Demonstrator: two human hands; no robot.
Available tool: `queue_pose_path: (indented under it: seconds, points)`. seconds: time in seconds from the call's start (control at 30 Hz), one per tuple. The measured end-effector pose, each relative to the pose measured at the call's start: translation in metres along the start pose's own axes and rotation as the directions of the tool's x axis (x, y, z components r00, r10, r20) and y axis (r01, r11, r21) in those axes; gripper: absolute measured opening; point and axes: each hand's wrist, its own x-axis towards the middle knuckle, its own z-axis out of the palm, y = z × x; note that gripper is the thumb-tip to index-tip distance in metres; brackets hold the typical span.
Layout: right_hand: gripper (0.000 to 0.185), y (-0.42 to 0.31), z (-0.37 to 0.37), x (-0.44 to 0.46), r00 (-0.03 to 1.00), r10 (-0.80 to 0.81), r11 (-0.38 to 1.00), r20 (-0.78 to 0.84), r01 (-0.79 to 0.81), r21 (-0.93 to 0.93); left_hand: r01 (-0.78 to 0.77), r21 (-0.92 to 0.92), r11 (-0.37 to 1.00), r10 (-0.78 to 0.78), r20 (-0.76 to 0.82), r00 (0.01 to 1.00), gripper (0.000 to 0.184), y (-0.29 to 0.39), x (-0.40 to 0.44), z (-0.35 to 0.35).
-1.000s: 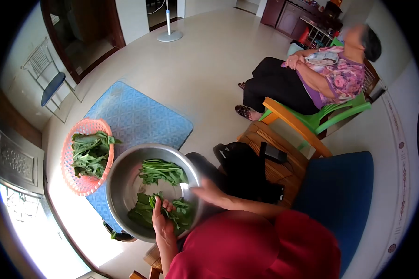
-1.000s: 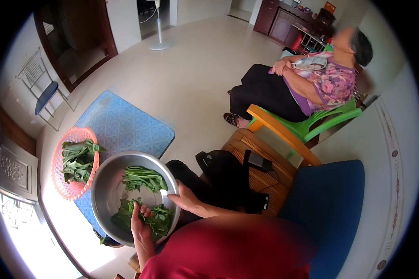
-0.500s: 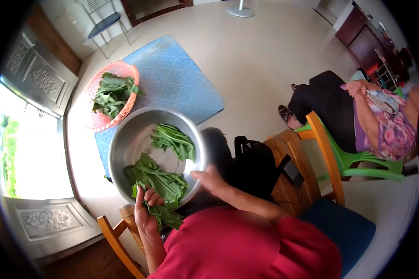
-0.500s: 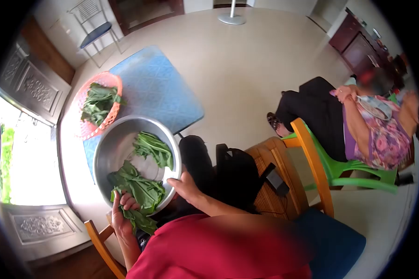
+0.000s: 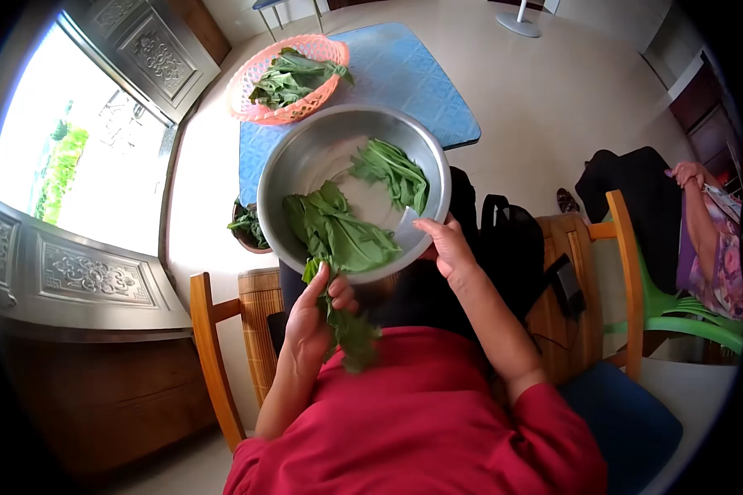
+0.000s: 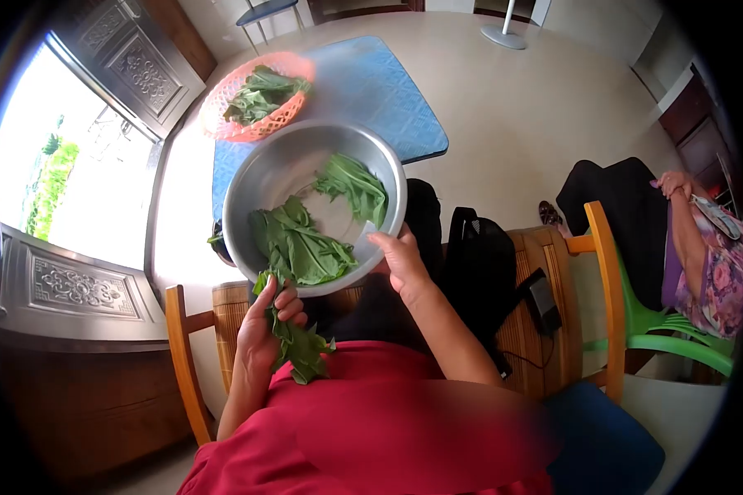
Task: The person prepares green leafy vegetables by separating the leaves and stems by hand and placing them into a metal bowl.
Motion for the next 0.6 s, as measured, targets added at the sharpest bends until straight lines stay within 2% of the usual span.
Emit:
queue_pose_path:
  seconds: [0.1, 0.17, 0.27, 0.3, 0.43, 0.6]
  points:
    - [0.046, -0.001, -0.004, 0.002, 0.999, 0.003, 1.000, 0.034, -0.003, -0.001, 0.073, -0.047, 0.996, -0.067, 0.107, 0.992, 0.023, -0.005, -0.005, -0.004]
    - [0.045, -0.007, -0.001, -0.001, 0.999, 0.013, 1.000, 0.051, -0.011, -0.029, 0.045, -0.019, 0.999, -0.043, 0.093, 0.995, 0.023, -0.007, -0.009, -0.003]
    - [0.046, -0.023, 0.010, -0.024, 0.991, 0.137, 0.989, -0.009, -0.137, -0.049, 0.012, -0.011, 1.000, -0.011, 0.085, 0.996, 0.024, -0.008, -0.015, -0.009]
    - [0.048, -0.015, 0.003, -0.019, 0.993, 0.108, 0.993, 0.039, -0.106, -0.046, 0.000, -0.012, 1.000, 0.001, 0.071, 0.997, 0.024, -0.008, -0.018, -0.009]
    - [0.049, -0.020, 0.014, -0.052, 0.993, 0.121, 0.988, -0.002, -0.120, -0.102, -0.040, -0.020, 0.999, 0.041, 0.052, 0.998, 0.025, -0.010, -0.026, -0.017]
    - [0.051, 0.013, 0.011, -0.075, 0.996, -0.083, 0.992, 0.028, 0.085, -0.093, -0.082, -0.048, 0.996, 0.082, 0.004, 0.997, 0.018, -0.012, -0.029, -0.036]
